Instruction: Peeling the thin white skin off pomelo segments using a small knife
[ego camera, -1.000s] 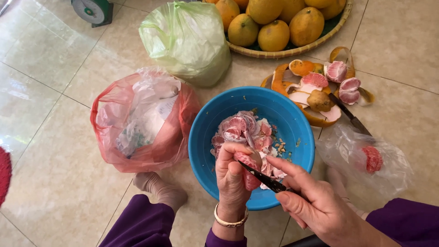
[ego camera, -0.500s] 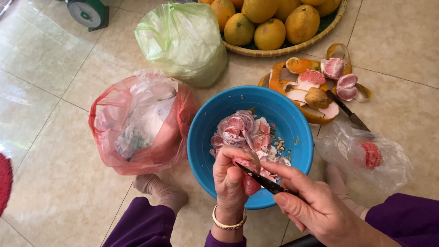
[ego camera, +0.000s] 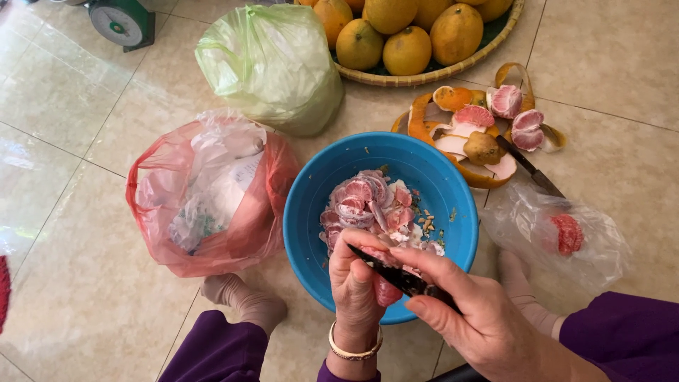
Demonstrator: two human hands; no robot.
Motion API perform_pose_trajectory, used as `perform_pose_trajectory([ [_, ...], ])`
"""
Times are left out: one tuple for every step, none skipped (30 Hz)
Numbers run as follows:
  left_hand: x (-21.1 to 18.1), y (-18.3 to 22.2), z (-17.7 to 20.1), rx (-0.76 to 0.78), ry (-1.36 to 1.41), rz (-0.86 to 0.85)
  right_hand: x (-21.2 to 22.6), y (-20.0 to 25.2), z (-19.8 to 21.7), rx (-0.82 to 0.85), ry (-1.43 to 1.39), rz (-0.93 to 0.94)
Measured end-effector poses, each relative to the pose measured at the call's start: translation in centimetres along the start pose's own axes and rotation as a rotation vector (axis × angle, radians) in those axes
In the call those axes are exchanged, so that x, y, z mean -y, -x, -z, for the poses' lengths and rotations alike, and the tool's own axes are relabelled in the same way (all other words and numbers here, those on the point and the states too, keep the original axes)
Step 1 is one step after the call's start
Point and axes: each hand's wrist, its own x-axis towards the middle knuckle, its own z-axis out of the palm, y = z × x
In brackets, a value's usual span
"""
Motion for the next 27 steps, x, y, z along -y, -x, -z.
perform_pose_trajectory([
  [0.1,-0.1,0.1,-0.001,0.0,-0.003,-0.2,0.0,0.1,0.002,0.0,0.001],
  [0.1,-0.1,0.2,-0.008,0.004,0.019,-0.4,0.1,0.1,-0.003,0.027,0.022],
  [0.2,-0.1,0.3,-0.015,0.008,0.04,-0.6,0.2,0.2,-0.008,0.054,0.043],
  [0.3,0.0,0.5,-0.016,0.01,0.04,-0.4,0.0,0.2,-0.007,0.055,0.042],
  [0.5,0.0,0.6,0.006,0.005,0.057,-0.2,-0.2,0.2,-0.009,0.057,0.07],
  [0.5,0.0,0.8,0.029,-0.002,0.073,0.1,-0.4,0.1,-0.011,0.059,0.101],
  [0.5,0.0,0.7,0.029,-0.001,0.073,0.0,-0.4,0.3,-0.01,0.06,0.101],
  [0.4,-0.1,0.6,0.043,-0.015,0.069,-0.2,-0.4,0.4,-0.016,0.077,0.104],
  [0.3,-0.1,0.6,0.058,-0.029,0.065,-0.3,-0.4,0.5,-0.022,0.094,0.106],
  [0.1,-0.2,0.7,0.055,-0.029,0.064,-0.4,-0.4,0.9,-0.02,0.094,0.106],
  [-0.2,-0.3,0.7,0.076,-0.059,0.096,-0.5,-0.3,1.3,-0.012,0.014,0.023],
  [-0.4,-0.3,0.7,0.095,-0.086,0.127,-0.6,-0.2,1.7,-0.004,-0.065,-0.063],
  [-0.7,-0.4,0.8,0.092,-0.083,0.127,-0.8,-0.2,2.2,-0.001,-0.063,-0.065],
  [-0.9,-0.5,0.8,0.114,-0.155,0.144,-1.0,-0.1,2.7,0.036,-0.258,-0.249],
  [-1.2,-0.5,0.8,0.136,-0.226,0.161,-1.3,-0.1,3.3,0.068,-0.45,-0.435],
  [-1.1,-0.5,1.0,0.132,-0.219,0.161,-1.2,-0.2,3.6,0.069,-0.444,-0.441],
  [-1.0,-0.4,1.2,0.157,-0.17,0.202,-1.2,-0.3,3.8,0.047,-0.52,-0.512],
  [-0.9,-0.3,1.4,0.183,-0.123,0.241,-1.1,-0.5,4.1,0.024,-0.596,-0.581],
  [-0.7,-0.3,1.4,0.179,-0.116,0.239,-1.4,-0.4,4.2,0.026,-0.589,-0.586],
  [-0.5,-0.4,1.3,0.183,-0.106,0.242,-1.7,-0.4,4.4,0.01,-0.626,-0.58],
  [-0.4,-0.4,1.3,0.187,-0.096,0.244,-2.0,-0.4,4.5,-0.006,-0.663,-0.573],
  [-0.3,-0.5,1.2,0.185,-0.094,0.241,-1.9,-0.5,4.5,-0.003,-0.66,-0.573],
  [-0.3,-0.6,1.1,0.184,-0.107,0.239,-1.8,-0.7,4.4,-0.034,-0.592,-0.61],
  [-0.3,-0.6,1.0,0.182,-0.121,0.238,-1.7,-0.8,4.3,-0.064,-0.526,-0.647],
  [-0.6,-0.7,1.2,0.179,-0.121,0.236,-2.6,-1.2,5.2,-0.06,-0.525,-0.647],
  [-0.7,-0.7,1.4,0.143,-0.09,0.212,-3.5,-1.5,6.1,-0.162,-0.581,-0.535],
  [-0.8,-0.8,1.5,0.106,-0.059,0.188,-4.4,-1.9,7.0,-0.262,-0.635,-0.419],
])
